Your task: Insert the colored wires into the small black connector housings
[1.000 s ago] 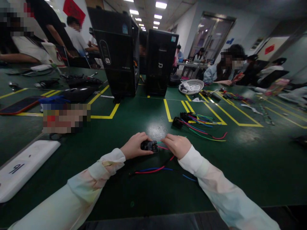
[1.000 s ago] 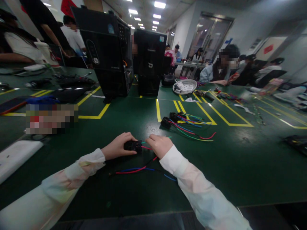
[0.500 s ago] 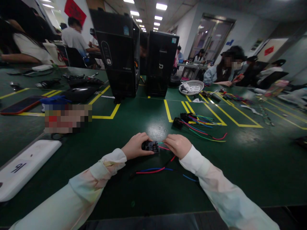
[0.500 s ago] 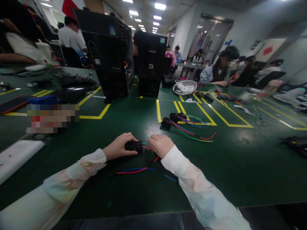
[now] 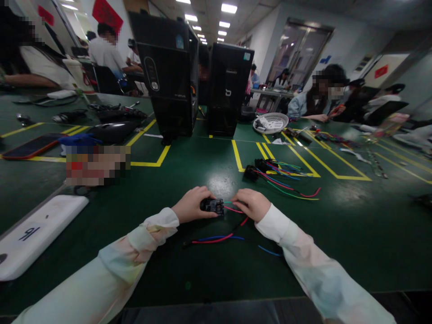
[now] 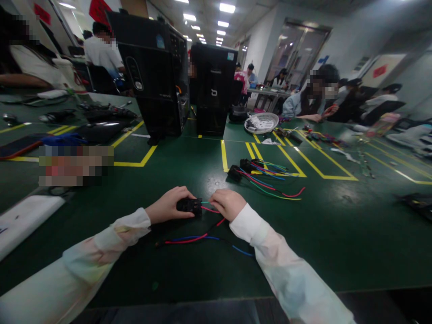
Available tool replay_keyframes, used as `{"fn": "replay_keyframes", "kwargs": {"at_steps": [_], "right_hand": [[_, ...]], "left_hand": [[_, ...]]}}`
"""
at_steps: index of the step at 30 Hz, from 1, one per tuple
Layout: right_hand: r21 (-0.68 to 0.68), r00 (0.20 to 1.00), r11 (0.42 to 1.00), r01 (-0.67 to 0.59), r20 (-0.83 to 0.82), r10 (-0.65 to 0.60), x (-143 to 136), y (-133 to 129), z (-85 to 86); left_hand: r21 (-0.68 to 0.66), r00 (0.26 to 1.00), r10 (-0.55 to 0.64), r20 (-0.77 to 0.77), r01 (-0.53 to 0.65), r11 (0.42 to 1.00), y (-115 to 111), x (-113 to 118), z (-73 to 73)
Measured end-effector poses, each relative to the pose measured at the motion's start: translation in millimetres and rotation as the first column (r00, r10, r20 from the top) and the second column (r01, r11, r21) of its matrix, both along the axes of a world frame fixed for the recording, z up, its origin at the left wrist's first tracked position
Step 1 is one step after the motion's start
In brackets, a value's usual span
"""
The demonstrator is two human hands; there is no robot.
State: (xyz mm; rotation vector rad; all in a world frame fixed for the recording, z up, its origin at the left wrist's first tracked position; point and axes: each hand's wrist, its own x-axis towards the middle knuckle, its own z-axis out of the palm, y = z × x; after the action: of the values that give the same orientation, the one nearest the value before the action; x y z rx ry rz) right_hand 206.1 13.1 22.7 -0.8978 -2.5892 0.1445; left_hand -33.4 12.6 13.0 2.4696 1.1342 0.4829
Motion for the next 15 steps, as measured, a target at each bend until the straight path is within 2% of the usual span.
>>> {"fn": "replay_keyframes", "kwargs": {"at_steps": [4,10,15], "right_hand": [[0.106,0.990,0.988,0.112,0.077,-0.121,-1.8,-0.5,-0.9],[0.042,0.995,0.999,0.004,0.103,-0.008,0.4,-1.2,-2.6],[0.175,0.975,0.971,0.163,0.124,-0.186,-1.6,-4.4,-2.0]], "left_hand": [[0.000,1.000,0.011,0.006,-0.011,1.000,-0.1,0.6,-0.2],[-0.001,1.000,0.014,0.025,-0.014,1.000,-0.3,-0.2,-1.0],[0.009,0.999,0.006,0.033,-0.006,1.000,-0.1,0.1,-1.6]]}}
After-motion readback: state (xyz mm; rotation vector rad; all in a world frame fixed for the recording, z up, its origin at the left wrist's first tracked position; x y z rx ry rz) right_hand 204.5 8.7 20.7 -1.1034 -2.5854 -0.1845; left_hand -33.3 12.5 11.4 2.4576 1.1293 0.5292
